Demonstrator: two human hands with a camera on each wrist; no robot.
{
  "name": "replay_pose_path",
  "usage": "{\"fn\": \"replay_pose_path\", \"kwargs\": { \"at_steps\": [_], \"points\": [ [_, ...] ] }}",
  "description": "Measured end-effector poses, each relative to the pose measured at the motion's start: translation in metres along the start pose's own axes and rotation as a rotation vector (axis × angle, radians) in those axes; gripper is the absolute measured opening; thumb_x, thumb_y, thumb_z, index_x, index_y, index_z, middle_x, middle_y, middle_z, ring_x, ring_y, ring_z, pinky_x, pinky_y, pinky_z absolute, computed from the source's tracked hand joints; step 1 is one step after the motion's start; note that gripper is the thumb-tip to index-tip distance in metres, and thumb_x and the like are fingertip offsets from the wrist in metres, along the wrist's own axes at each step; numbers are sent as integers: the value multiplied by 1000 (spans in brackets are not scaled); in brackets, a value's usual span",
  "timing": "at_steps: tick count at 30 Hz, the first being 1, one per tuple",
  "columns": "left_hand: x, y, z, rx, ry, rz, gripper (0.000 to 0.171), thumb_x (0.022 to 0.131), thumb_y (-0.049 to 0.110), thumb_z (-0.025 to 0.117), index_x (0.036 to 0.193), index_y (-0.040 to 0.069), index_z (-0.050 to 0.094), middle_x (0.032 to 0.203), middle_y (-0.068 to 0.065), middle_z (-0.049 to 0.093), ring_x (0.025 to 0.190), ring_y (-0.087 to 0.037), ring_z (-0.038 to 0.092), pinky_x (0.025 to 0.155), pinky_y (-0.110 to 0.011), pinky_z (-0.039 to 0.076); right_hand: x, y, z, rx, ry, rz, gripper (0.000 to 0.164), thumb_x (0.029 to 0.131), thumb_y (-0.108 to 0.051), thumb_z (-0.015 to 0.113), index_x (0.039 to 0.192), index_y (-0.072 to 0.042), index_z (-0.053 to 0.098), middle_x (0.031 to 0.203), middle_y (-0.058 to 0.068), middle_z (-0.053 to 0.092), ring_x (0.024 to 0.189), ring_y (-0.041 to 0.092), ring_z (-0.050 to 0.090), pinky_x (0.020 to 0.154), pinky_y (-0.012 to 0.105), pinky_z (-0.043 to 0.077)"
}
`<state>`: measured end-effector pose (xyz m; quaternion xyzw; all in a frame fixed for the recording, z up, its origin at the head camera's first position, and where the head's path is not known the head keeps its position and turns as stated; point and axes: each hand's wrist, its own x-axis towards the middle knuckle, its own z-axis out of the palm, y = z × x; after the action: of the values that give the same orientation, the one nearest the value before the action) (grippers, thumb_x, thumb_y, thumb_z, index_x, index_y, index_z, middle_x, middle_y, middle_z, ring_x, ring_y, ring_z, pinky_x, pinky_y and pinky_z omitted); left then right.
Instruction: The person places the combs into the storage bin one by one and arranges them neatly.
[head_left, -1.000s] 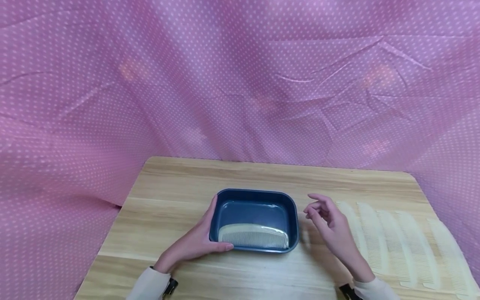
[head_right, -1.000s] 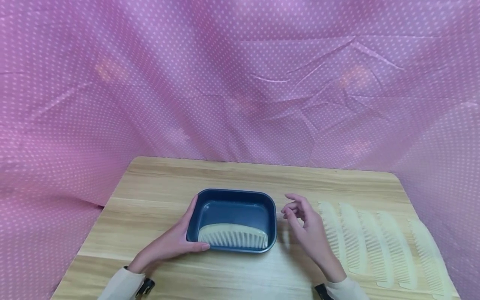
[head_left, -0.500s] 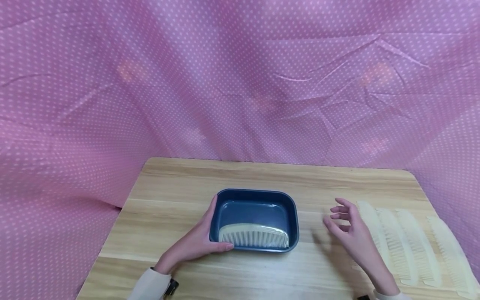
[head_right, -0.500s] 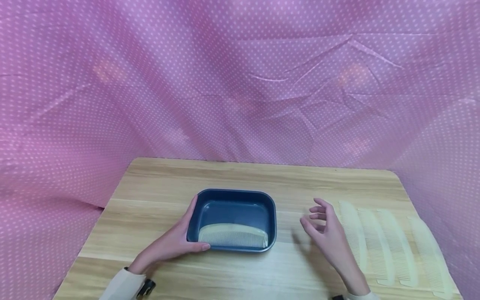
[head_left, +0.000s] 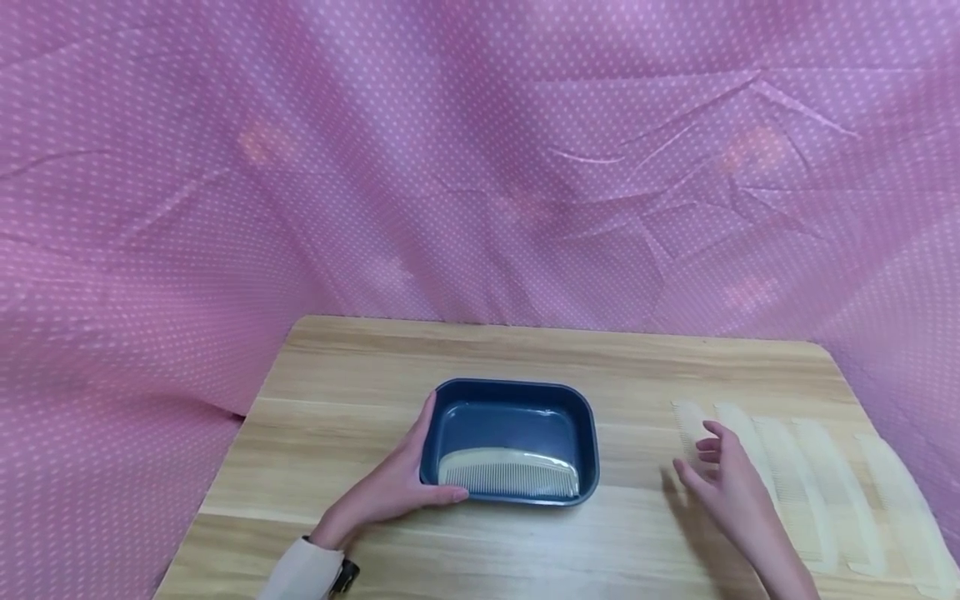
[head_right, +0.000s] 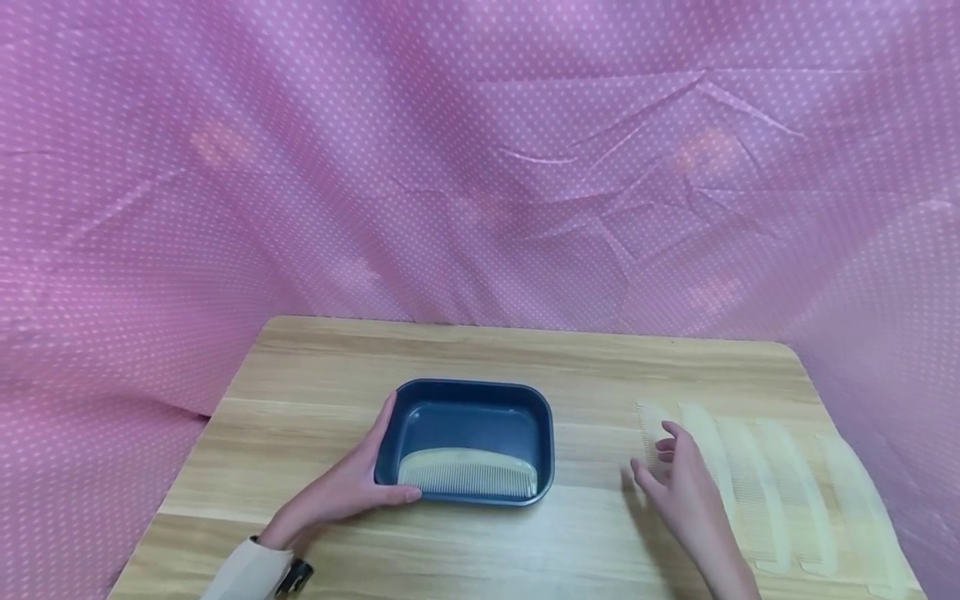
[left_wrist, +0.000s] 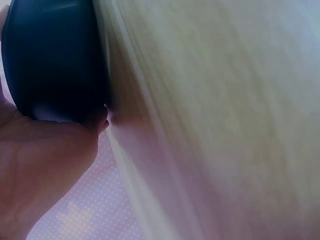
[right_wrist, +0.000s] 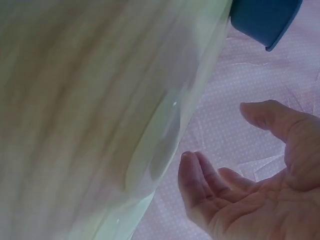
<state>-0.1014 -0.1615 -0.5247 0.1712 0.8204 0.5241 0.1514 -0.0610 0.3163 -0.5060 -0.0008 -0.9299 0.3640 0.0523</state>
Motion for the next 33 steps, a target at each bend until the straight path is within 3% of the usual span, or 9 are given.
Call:
{"fn": "replay_pose_path", "kwargs": {
  "at_steps": [5,10,16,25,33],
  "points": [
    [-3,-1,-1,5,-3,-13,142,84,40,97,170,49,-16,182,2,-1,164,-29,10,125,-68,18,0,5,0,-60,-41,58,84,103,-19,78,156,22,27,132,42,56,115,57,63,95,69,53],
    [-3,-2,-2,-18,-4,-19,143,84,38,98,170,51,-16,181,5,-1,164,-26,9,126,-67,17,-2,8,1,-117,-50,105,87,100,-23,81,156,20,30,135,43,47,117,55,58,92,67,50],
    [0,-4,0,-14,-3,-11,142,84,38,98,170,50,-15,181,6,0,164,-25,10,126,-67,17,-4,14,0,-174,-45,100,86,95,-17,83,155,19,34,137,48,37,123,61,44,95,73,44],
    [1,-5,1,6,0,-7,141,85,40,97,171,48,-15,182,2,-1,164,-29,10,125,-67,18,-3,19,-4,-180,-47,82,80,93,-12,83,152,19,37,135,51,36,123,64,40,94,75,43],
    [0,-5,1,16,6,17,141,85,39,97,172,45,-14,182,-1,-1,164,-32,10,125,-70,19,3,18,-13,-211,-161,136,93,97,-27,84,153,24,30,131,54,41,120,67,45,92,75,45]
  ]
}}
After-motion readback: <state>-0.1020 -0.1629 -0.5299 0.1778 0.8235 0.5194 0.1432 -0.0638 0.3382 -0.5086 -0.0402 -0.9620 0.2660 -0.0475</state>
